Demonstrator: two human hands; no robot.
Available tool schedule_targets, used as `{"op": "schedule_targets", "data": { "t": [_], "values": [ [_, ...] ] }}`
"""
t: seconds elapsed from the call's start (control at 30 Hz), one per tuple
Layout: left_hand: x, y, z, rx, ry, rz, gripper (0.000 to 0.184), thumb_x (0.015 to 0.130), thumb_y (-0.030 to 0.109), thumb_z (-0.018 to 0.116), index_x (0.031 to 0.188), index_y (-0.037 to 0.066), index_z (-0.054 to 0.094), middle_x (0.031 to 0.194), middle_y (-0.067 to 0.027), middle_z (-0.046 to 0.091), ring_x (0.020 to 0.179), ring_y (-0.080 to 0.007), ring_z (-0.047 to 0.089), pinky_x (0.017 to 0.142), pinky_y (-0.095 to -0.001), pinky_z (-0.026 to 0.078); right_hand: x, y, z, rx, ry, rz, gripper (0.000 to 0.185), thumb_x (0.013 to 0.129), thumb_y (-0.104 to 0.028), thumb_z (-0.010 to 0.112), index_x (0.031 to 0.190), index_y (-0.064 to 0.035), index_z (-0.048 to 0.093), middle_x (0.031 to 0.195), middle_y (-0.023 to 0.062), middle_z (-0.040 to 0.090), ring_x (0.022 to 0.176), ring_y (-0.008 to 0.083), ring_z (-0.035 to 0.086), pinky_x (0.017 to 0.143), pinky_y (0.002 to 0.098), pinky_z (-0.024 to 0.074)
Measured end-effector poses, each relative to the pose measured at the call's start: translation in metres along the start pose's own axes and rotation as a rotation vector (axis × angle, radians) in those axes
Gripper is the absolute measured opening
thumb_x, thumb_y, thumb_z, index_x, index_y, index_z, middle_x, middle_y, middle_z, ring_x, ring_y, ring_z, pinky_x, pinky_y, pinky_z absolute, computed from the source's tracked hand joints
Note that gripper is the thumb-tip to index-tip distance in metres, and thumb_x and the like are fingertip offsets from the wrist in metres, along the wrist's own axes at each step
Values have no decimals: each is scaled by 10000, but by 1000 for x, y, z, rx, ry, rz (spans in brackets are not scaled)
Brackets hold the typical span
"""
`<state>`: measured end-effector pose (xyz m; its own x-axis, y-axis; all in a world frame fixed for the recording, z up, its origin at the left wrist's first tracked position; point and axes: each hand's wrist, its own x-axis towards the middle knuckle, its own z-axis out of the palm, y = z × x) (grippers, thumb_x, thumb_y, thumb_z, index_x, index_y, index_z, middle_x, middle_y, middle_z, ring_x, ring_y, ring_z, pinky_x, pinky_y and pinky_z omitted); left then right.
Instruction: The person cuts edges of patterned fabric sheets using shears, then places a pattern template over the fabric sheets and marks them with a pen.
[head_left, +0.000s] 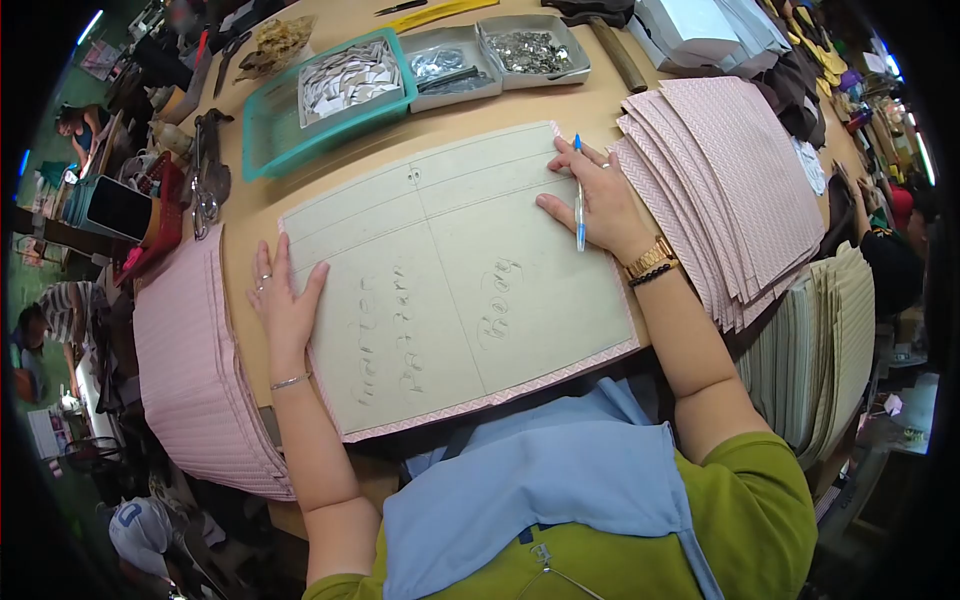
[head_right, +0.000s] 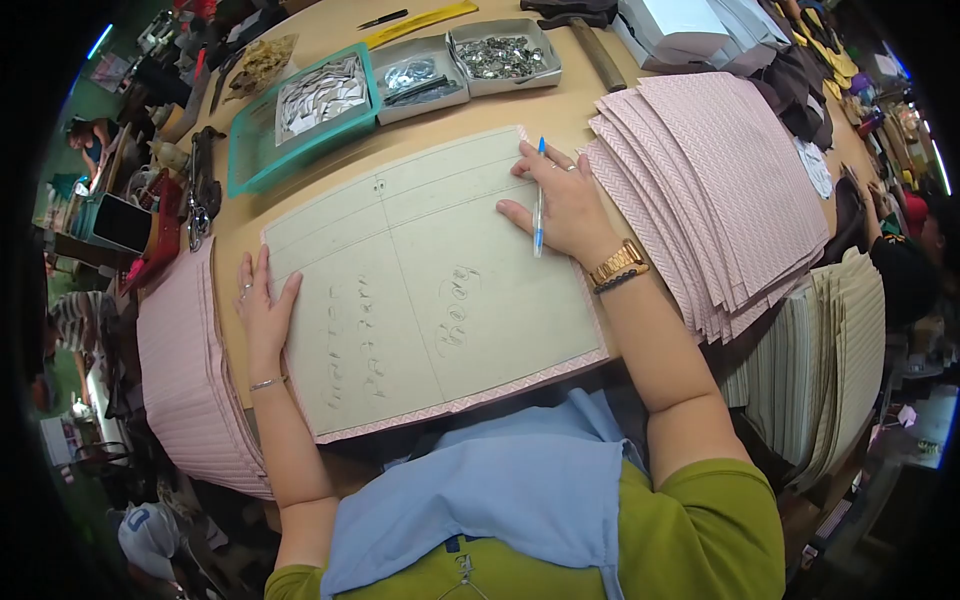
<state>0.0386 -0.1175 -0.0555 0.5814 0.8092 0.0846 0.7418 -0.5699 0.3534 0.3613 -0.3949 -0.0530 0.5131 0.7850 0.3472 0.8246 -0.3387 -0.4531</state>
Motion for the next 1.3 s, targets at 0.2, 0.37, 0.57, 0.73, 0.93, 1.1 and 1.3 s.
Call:
{"op": "schedule_targets", "data": {
  "t": [0.2, 0.37, 0.57, 0.73, 0.93, 1.1, 1.3],
  "values": [
    [1, -2, 2, -1, -9, -2, 747, 846, 509, 651, 1473, 190, 402, 1559, -178, 262, 1468, -323, 186, 1125, -640, 67, 0, 2, -1, -19, -28, 0, 598, 777, -348, 777, 1250, -51, 562, 1144, 63, 650, 1223, 293, 521, 1088, 603, 249],
    [1, -5, 1, 30, -10, 8, 761, 845, 533, 638, 1477, 187, 395, 1554, -185, 273, 1464, -333, 195, 1124, -640, 92, 1, 0, -1, -31, -12, -19, 678, 773, -362, 776, 1302, -22, 523, 1109, 70, 647, 1179, 287, 544, 1089, 597, 254],
    [0, -5, 2, 44, 0, 28, 791, 832, 575, 632, 1476, 181, 394, 1551, -196, 277, 1459, -343, 204, 1116, -647, 128, 3, 0, -1, 32, -11, -37, 691, 771, -321, 782, 1326, -13, 506, 1070, 75, 660, 1173, 275, 541, 1077, 519, 283],
    [-2, -3, 3, 28, 10, -1, 819, 819, 593, 635, 1475, 166, 394, 1554, -216, 253, 1461, -356, 187, 1122, -646, 108, 4, -6, -1, 17, -17, -14, 683, 769, -282, 786, 1338, -25, 507, 1054, 64, 657, 1117, 274, 563, 1070, 498, 286],
    [-2, -4, 4, -9, 20, -3, 818, 809, 586, 646, 1465, 158, 411, 1556, -204, 253, 1465, -346, 180, 1124, -644, 83, 5, -5, 0, 28, -16, -30, 666, 768, -240, 789, 1340, -41, 513, 1060, 62, 646, 1059, 261, 586, 1045, 456, 329],
    [-3, -3, 3, -23, 26, 2, 809, 806, 581, 652, 1458, 161, 422, 1552, -200, 264, 1465, -340, 184, 1122, -641, 82, 5, -4, 1, 34, 2, -58, 651, 759, -222, 795, 1323, -36, 529, 1073, 80, 646, 1043, 265, 595, 994, 394, 389],
    [-3, -2, -1, -45, 7, 1, 821, 800, 582, 654, 1455, 145, 423, 1553, -227, 245, 1463, -368, 170, 1130, -638, 71, 5, -5, 0, 71, -23, -14, 663, 765, -221, 794, 1330, -11, 516, 1081, 83, 642, 1051, 255, 581, 994, 382, 395]
  ]
}}
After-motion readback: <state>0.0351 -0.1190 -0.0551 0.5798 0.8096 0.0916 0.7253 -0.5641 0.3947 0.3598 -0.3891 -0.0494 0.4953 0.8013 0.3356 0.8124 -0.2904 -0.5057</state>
